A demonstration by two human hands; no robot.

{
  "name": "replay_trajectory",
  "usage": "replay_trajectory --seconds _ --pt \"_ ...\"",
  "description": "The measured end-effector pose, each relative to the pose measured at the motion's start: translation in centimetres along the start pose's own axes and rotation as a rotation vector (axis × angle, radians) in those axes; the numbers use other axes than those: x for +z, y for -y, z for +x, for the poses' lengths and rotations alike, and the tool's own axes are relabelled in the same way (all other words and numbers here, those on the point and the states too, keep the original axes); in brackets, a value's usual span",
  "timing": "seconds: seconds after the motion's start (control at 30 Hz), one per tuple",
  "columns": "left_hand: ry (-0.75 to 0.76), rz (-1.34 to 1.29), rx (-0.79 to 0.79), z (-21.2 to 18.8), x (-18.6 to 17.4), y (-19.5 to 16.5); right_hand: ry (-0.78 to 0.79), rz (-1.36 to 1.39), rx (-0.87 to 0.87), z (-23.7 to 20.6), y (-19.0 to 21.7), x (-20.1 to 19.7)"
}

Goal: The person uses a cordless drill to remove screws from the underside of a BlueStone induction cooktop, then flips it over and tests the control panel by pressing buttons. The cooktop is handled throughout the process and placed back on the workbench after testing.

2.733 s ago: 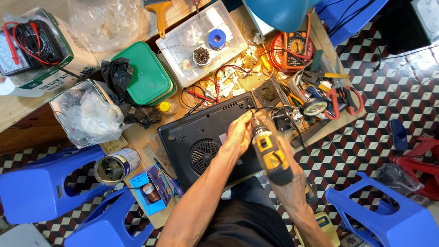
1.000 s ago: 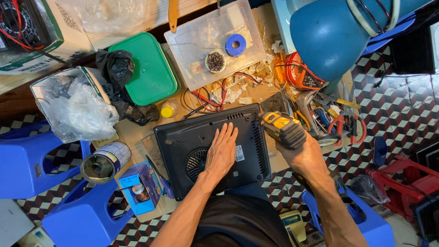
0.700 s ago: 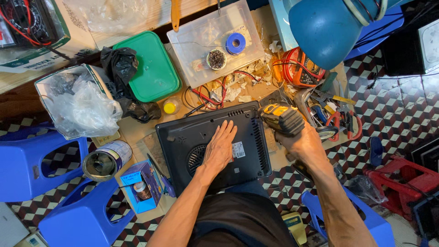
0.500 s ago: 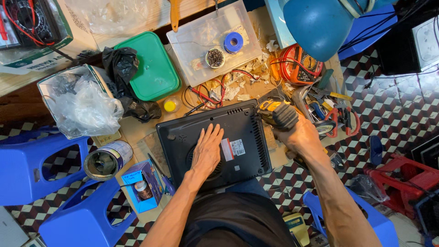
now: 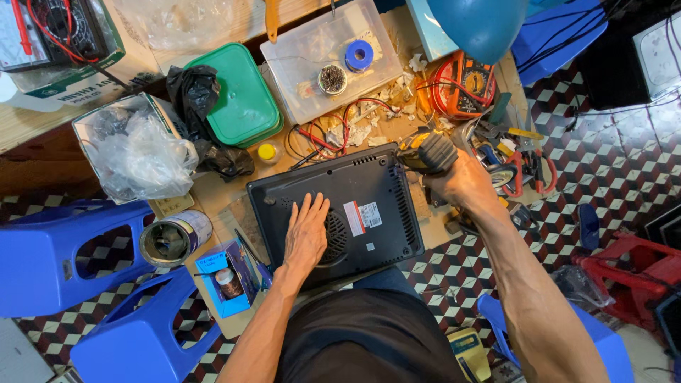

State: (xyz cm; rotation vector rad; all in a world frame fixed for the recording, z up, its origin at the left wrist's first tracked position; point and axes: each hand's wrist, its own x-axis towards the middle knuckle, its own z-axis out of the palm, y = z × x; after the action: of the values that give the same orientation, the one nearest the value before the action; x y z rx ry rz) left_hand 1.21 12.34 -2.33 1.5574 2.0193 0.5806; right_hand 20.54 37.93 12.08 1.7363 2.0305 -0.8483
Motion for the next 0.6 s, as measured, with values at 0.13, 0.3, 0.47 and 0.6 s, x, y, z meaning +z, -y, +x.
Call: replay_trajectory --seconds 0.13,0.3,0.47,0.6 --pt "-0.045 0.055 -0.094 -2.0 0.2 1.7 -0.053 -0.084 -0.039 0.2 -0.2 0.2" --pt "-0.181 0.143 -0.238 -4.6 -0.3 3.7 -0.012 -0.124 -0.038 0.0 0.1 -0.5" --pt "-0.18 -0.082 -0.317 -6.5 0.2 3.2 -0.055 -0.104 -0.121 -0.5 0.4 -1.0" --pt "-0.18 -0.103 -0.3 -6.9 0.3 3.3 -0.009 -0.137 -0.126 0.1 -0.3 -0.9"
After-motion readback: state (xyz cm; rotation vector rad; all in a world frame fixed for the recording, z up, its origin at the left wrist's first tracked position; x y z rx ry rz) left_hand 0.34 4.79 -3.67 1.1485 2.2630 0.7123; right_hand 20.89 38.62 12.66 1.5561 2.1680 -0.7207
